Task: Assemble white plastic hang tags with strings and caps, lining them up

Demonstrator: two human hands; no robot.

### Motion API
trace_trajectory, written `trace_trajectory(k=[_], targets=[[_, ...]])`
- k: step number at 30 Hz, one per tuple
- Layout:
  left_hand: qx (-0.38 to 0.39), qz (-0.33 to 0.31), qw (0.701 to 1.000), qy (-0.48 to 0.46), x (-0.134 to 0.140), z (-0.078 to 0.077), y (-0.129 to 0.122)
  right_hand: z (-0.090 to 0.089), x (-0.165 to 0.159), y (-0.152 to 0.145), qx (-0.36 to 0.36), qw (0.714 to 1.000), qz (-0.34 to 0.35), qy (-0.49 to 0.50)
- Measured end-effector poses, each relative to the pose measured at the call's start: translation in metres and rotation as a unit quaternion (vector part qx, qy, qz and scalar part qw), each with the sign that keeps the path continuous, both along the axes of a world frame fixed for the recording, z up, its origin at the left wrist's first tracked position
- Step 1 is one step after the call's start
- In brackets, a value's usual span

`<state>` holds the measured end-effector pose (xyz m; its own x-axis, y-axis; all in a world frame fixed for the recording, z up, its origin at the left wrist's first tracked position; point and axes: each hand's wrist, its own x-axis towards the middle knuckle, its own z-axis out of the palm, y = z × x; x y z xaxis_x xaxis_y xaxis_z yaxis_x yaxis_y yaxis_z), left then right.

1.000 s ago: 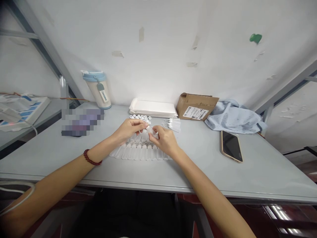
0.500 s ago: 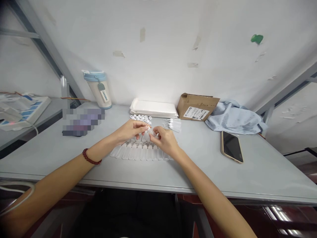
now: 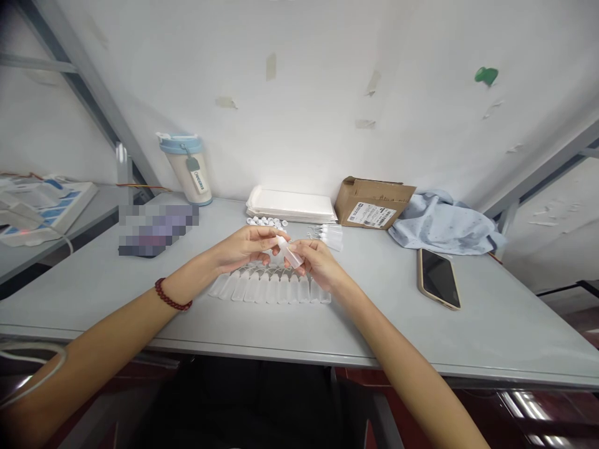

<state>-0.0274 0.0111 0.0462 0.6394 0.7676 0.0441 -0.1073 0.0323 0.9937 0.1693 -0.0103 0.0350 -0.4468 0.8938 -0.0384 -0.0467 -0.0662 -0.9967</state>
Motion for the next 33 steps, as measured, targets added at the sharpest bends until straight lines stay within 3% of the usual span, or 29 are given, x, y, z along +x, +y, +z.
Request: trace_trajectory(k=[3, 7, 12, 16, 20, 23, 25, 28, 33], targets=[[-0.004, 0.003, 1.000, -0.003, 0.000, 0.001, -0.001, -0.002, 0.000, 0.002, -0.013, 1.000, 0.005, 0.012], [0.004, 0.044, 0.999, 0.015, 0.005, 0.001, -0.003, 0.000, 0.000, 0.001, 0.028, 0.999, -0.017, -0.007], [0.078, 0.181, 0.980, 0.017, 0.011, 0.002, -0.007, 0.006, 0.000, -0.002, 0.092, 0.988, -0.115, -0.040], [0.117, 0.288, 0.950, -0.013, 0.010, 0.003, -0.005, 0.007, 0.001, -0.002, 0.170, 0.961, -0.208, -0.074], [0.111, 0.240, 0.964, 0.015, 0.010, 0.004, -0.005, 0.002, 0.002, -0.002, 0.350, 0.882, -0.269, -0.167], [0.120, 0.184, 0.974, 0.057, 0.012, 0.003, -0.007, -0.004, 0.001, -0.003, 0.473, 0.817, -0.255, -0.209], [0.124, 0.171, 0.975, 0.070, 0.014, 0.002, -0.008, -0.007, -0.001, -0.003, 0.519, 0.790, -0.241, -0.219], [0.119, 0.170, 0.976, 0.065, 0.014, 0.001, -0.008, -0.010, -0.002, -0.003, 0.549, 0.772, -0.227, -0.226], [0.122, 0.150, 0.978, 0.072, 0.012, -0.001, -0.006, -0.010, -0.001, -0.003, 0.551, 0.767, -0.228, -0.239]])
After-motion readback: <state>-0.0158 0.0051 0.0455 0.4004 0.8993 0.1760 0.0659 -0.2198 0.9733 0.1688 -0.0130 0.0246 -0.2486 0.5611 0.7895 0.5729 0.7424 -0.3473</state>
